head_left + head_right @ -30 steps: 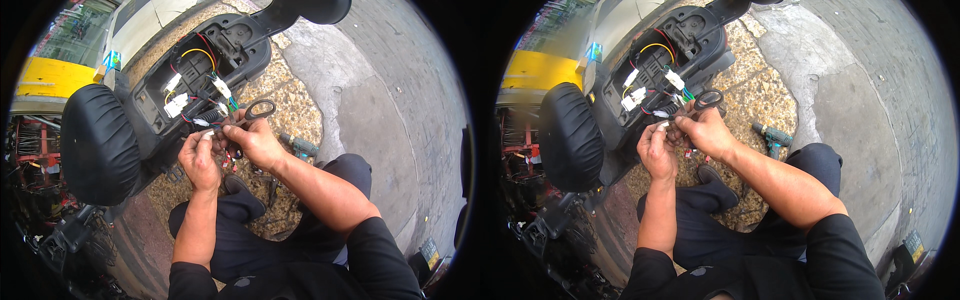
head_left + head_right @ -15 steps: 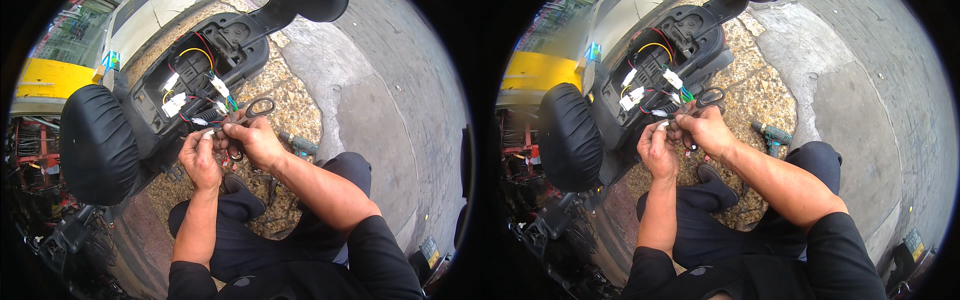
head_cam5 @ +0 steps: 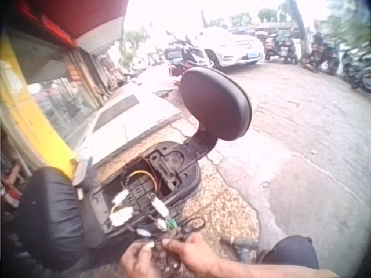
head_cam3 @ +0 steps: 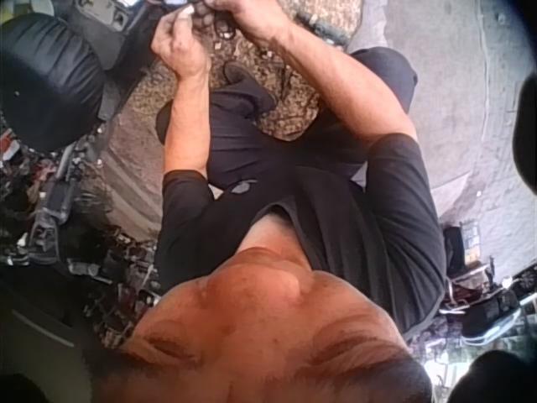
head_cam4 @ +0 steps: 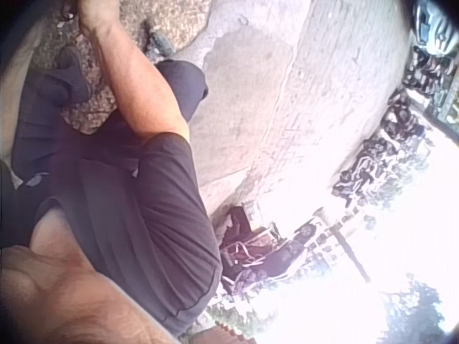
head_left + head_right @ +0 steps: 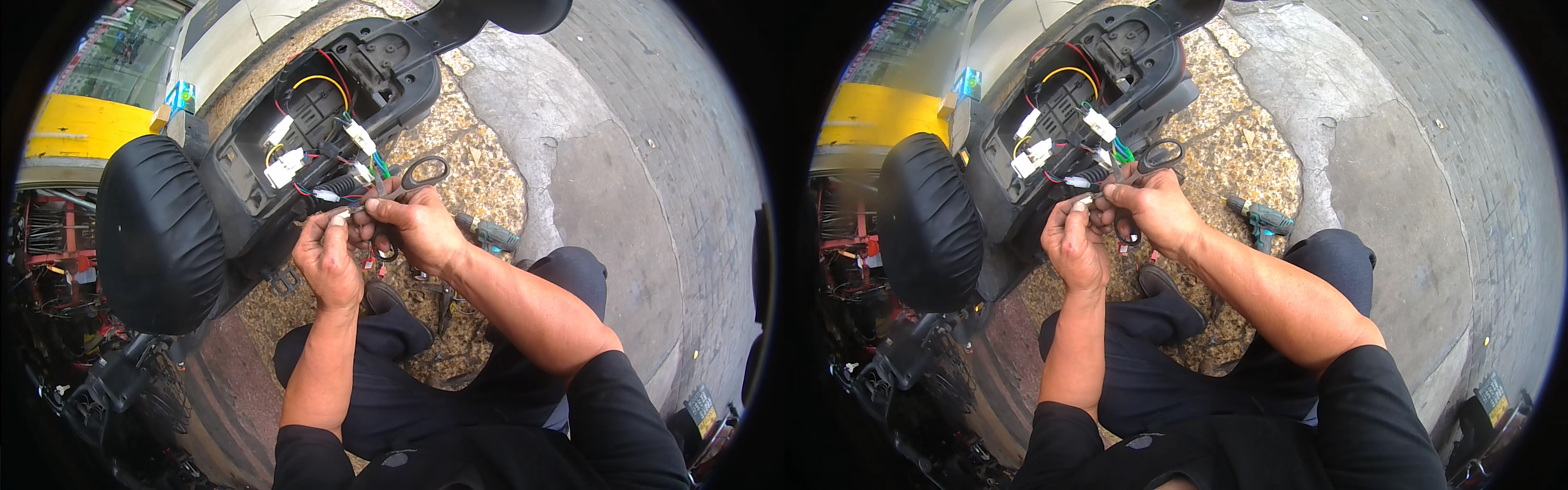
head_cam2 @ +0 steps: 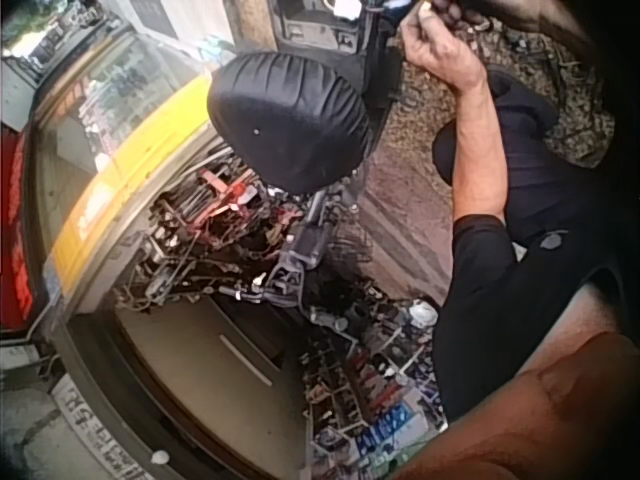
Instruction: The person sits on the ground and uses wire cutters to strip and cut wires on a scooter. They manipulate the wires and connectors under the seat, occasionally adjusting their position.
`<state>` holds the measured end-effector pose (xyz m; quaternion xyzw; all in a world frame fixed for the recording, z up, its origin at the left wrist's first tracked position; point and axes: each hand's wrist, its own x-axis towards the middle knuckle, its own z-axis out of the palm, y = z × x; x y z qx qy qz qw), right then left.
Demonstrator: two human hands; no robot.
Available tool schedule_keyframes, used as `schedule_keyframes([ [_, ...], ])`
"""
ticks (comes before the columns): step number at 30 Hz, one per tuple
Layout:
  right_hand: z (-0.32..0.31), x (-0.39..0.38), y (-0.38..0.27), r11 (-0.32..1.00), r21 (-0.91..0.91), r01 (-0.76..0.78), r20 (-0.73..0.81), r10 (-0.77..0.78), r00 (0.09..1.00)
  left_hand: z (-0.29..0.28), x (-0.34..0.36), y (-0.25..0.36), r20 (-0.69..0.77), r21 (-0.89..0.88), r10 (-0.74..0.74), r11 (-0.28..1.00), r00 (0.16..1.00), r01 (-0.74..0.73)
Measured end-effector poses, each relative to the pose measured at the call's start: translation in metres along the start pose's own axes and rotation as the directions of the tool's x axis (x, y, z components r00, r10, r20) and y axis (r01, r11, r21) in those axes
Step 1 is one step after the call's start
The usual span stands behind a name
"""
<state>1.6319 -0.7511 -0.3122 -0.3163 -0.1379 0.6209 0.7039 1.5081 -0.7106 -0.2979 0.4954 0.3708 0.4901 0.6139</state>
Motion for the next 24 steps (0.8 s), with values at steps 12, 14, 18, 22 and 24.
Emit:
schedule_keyframes([
  [12, -0.0006, -0.0006, -0.0015, 0.999, 0.048, -0.012, 0.022, 0.011, 1.000, 0.0016, -0.0009, 0.0012, -0.015, 0.021, 0.008, 1.000, 1.000, -0.008],
  [14, -0.0009, -0.0001, -0.0012, 0.999, 0.044, -0.014, 0.030, 0.013, 0.999, 0.0022, -0.0016, 0.0009, -0.014, -0.009, 0.005, 1.000, 1.000, -0.005],
  [18, -0.0010, 0.0002, -0.0004, 1.000, 0.015, -0.020, 0.020, 0.020, 1.000, 0.0010, -0.0003, 0.0003, -0.020, 0.007, 0.004, 1.000, 1.000, -0.004],
  [22, -0.0004, 0.0000, -0.0005, 1.000, -0.004, -0.022, 0.000, 0.022, 1.000, 0.0007, 0.0002, -0.0002, -0.021, 0.015, 0.004, 1.000, 1.000, -0.004],
  [24, -0.0006, -0.0003, -0.0014, 1.000, 0.006, -0.023, 0.002, 0.023, 1.000, 0.0012, -0.0007, 0.0005, -0.019, 0.014, 0.000, 1.000, 1.000, 0.001],
])
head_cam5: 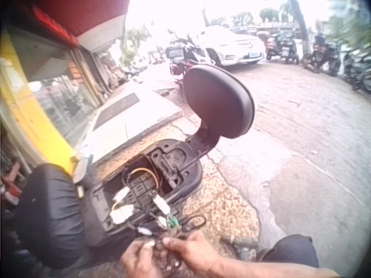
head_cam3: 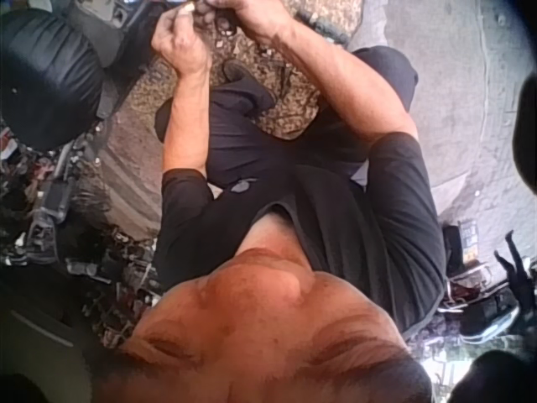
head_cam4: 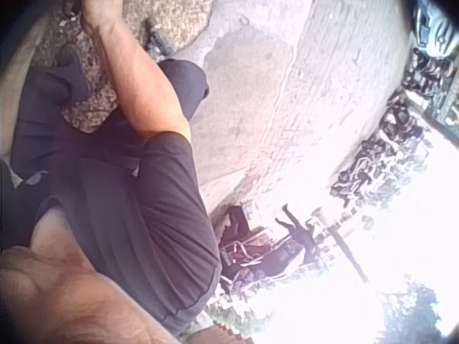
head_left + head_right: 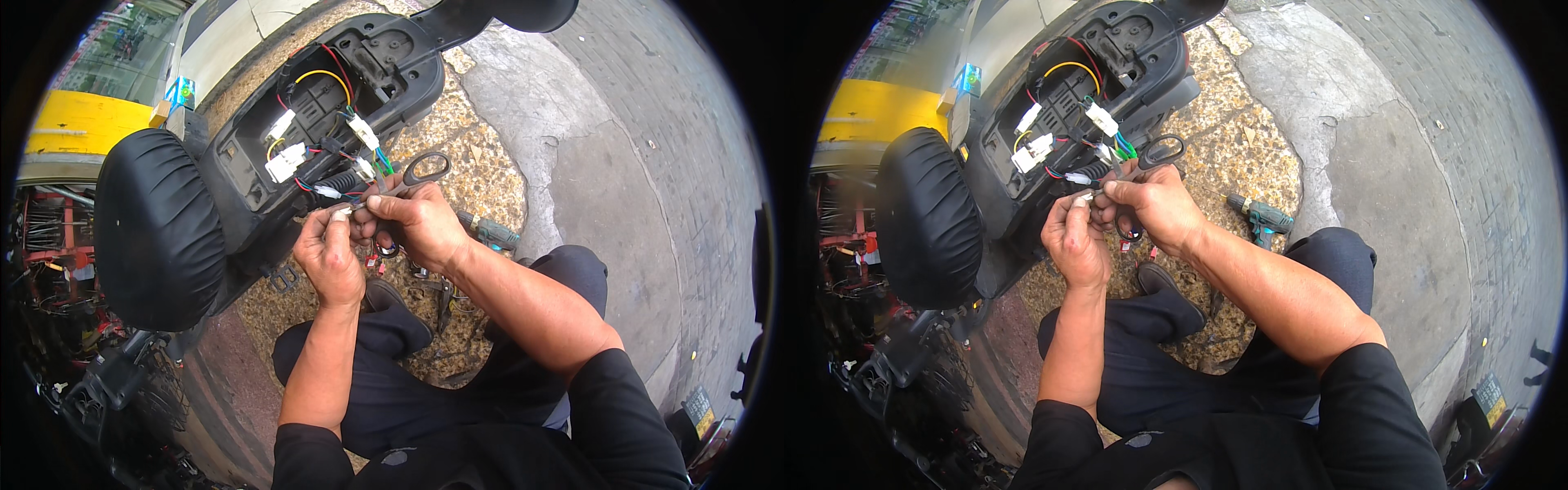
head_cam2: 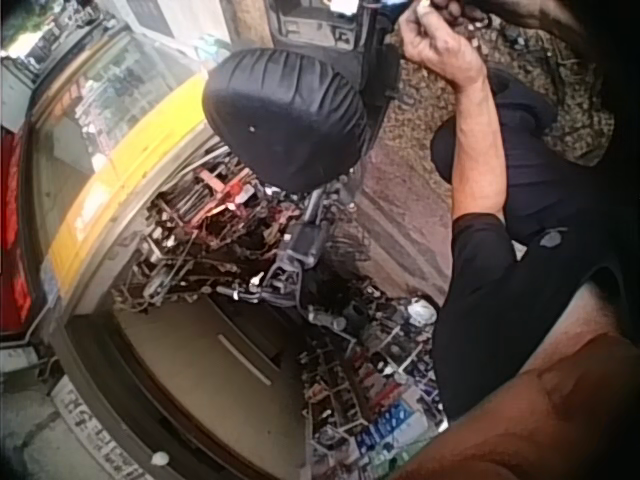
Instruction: The person sits on the ground and uses wire cutters to strip and cut wires on a scooter. They manipulate the wires and connectors under the seat, occasionally adjusting their position.
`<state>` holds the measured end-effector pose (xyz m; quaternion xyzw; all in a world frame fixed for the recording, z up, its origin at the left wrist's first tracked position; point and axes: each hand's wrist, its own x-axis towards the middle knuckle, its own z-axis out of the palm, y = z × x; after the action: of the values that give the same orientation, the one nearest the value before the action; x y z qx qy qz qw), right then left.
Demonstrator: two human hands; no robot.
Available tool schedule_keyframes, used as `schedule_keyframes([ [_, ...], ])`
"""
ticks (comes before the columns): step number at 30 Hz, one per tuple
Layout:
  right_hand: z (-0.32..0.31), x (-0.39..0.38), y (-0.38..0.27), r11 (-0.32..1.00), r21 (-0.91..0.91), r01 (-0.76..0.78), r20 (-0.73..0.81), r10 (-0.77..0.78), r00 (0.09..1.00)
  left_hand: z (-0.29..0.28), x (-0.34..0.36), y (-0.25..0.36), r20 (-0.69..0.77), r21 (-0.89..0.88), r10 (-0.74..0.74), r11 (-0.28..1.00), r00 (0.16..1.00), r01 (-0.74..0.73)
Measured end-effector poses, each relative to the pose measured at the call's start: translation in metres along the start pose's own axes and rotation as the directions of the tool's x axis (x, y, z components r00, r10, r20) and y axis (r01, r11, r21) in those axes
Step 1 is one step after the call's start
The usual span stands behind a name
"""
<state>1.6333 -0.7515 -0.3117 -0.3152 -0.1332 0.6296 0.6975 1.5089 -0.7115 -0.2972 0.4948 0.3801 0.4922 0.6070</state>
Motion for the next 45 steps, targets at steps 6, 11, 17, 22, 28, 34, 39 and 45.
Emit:
schedule_keyframes([
  [6, -0.003, 0.000, -0.004, 0.999, -0.031, -0.023, 0.043, 0.024, 0.999, 0.002, 0.000, 0.001, 0.012, -0.024, -0.001, 1.000, 1.000, 0.002],
  [11, 0.000, 0.001, 0.000, 1.000, -0.020, 0.012, 0.004, -0.012, 1.000, 0.000, 0.000, 0.000, 0.017, -0.027, 0.003, 1.000, 1.000, -0.002],
  [17, -0.003, 0.001, -0.002, 0.995, -0.096, -0.009, 0.018, 0.010, 1.000, 0.000, 0.001, -0.002, 0.008, 0.003, 0.014, 1.000, 1.000, -0.014],
  [22, -0.004, 0.001, -0.003, 0.996, -0.093, -0.010, 0.038, 0.013, 0.999, 0.002, 0.000, -0.001, 0.000, 0.029, 0.016, 0.999, 1.000, -0.016],
  [28, 0.004, 0.000, -0.004, 0.999, -0.014, 0.035, 0.019, -0.035, 0.999, 0.001, 0.000, -0.002, 0.001, 0.036, 0.023, 0.999, 1.000, -0.024],
  [34, -0.002, -0.001, -0.012, 0.933, -0.353, 0.071, -0.039, -0.090, 0.995, -0.006, 0.003, 0.000, 0.034, 0.068, 0.013, 0.998, 0.999, -0.016],
  [39, 0.000, -0.001, 0.002, 0.601, -0.717, 0.353, 0.101, -0.412, 0.906, -0.003, 0.003, 0.001, -0.019, 0.048, 0.021, 0.999, 1.000, -0.020],
  [45, -0.001, 0.000, 0.007, 0.520, -0.778, 0.354, 0.135, -0.412, 0.901, -0.004, 0.005, 0.004, -0.026, 0.047, 0.009, 0.999, 1.000, -0.008],
])
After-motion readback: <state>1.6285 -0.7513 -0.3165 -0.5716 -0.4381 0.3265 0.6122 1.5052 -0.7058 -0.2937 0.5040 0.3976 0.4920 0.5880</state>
